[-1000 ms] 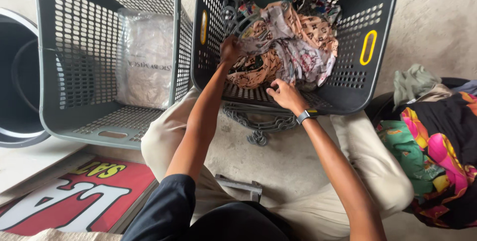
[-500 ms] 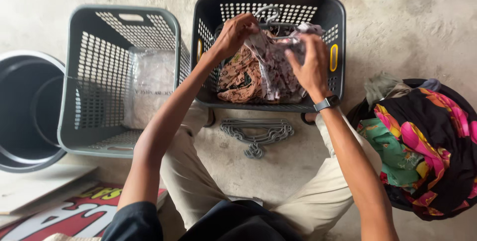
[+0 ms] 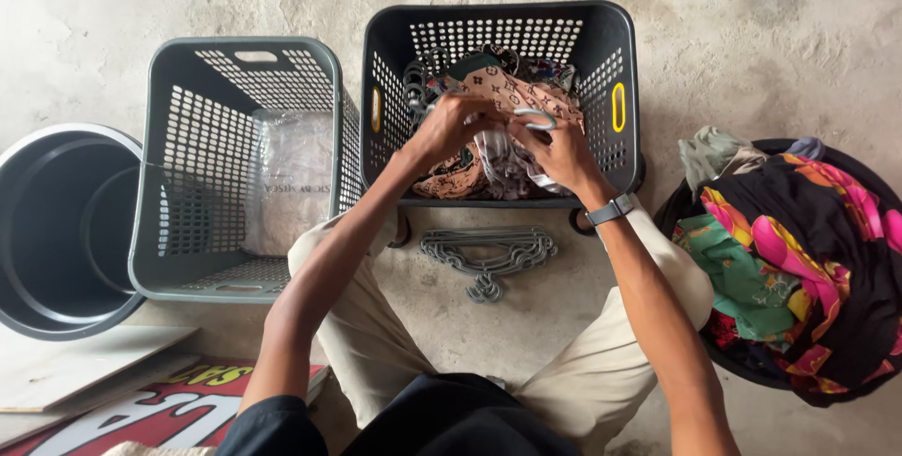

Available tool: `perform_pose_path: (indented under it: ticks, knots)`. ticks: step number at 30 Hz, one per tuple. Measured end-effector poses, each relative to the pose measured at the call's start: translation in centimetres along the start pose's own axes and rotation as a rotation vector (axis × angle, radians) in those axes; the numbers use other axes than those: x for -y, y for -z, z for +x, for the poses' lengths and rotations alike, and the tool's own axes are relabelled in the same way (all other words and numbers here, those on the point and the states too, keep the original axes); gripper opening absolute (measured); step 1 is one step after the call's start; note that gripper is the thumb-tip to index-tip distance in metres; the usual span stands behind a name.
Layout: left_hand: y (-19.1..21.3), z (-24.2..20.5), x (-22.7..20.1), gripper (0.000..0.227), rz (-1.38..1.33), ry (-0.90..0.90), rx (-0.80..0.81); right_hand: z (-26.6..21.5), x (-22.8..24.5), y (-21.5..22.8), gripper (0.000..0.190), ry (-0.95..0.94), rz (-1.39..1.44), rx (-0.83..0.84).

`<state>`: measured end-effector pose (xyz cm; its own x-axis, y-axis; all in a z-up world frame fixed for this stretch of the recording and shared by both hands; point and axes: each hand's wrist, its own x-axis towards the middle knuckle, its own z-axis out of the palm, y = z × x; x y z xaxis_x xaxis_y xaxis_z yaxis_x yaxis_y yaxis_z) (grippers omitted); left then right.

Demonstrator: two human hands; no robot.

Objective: The person sorts various garments from one laundry basket into another, picking up each item and placing it in a separate container by hand.

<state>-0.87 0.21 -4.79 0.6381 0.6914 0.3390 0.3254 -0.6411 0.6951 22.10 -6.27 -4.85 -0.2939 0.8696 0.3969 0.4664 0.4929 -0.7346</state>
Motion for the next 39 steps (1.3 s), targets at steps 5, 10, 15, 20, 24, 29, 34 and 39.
perform_pose_path:
  ticks: [5, 10, 15, 20, 24, 29, 34, 39]
  knots:
    - [1.4, 0.0, 2.4, 0.008, 0.14, -0.154, -0.214, 0.1, -1.0, 0.7, 0.032, -0.34, -0.149, 0.032]
    - [4.1, -0.4, 4.4, 0.012, -0.14, 0.189, -0.334, -0.9, -3.1, 3.3, 0.027, -0.36, -0.136, -0.154]
    - [4.3, -0.6, 3.0, 0.02, -0.547, 0.431, -0.226, -1.0, -3.5, 4.3, 0.02, -0.461, 0.405, -0.227]
    - [4.0, -0.3, 2.2, 0.028, -0.198, 0.32, -0.377, -0.7, -3.8, 3.6, 0.028, -0.385, 0.242, -0.364]
    - [4.2, 0.5, 1.5, 0.026, -0.153, 0.349, -0.452, -0.6, -3.5, 4.1, 0.032, -0.497, 0.204, -0.406]
    - [3.5, 0.6, 1.2, 0.025, -0.279, 0.156, -0.435, -0.3, -3.2, 3.7, 0.028, -0.371, -0.073, -0.443]
    - [3.0, 0.1, 2.7, 0.024, -0.638, 0.35, -0.461, -0.3, -2.2, 3.4, 0.021, -0.327, -0.201, -0.526]
    - [3.3, -0.4, 4.6, 0.021, -1.27, 0.387, -0.55, -0.3, -3.7, 3.9, 0.028, -0.333, 0.144, -0.427]
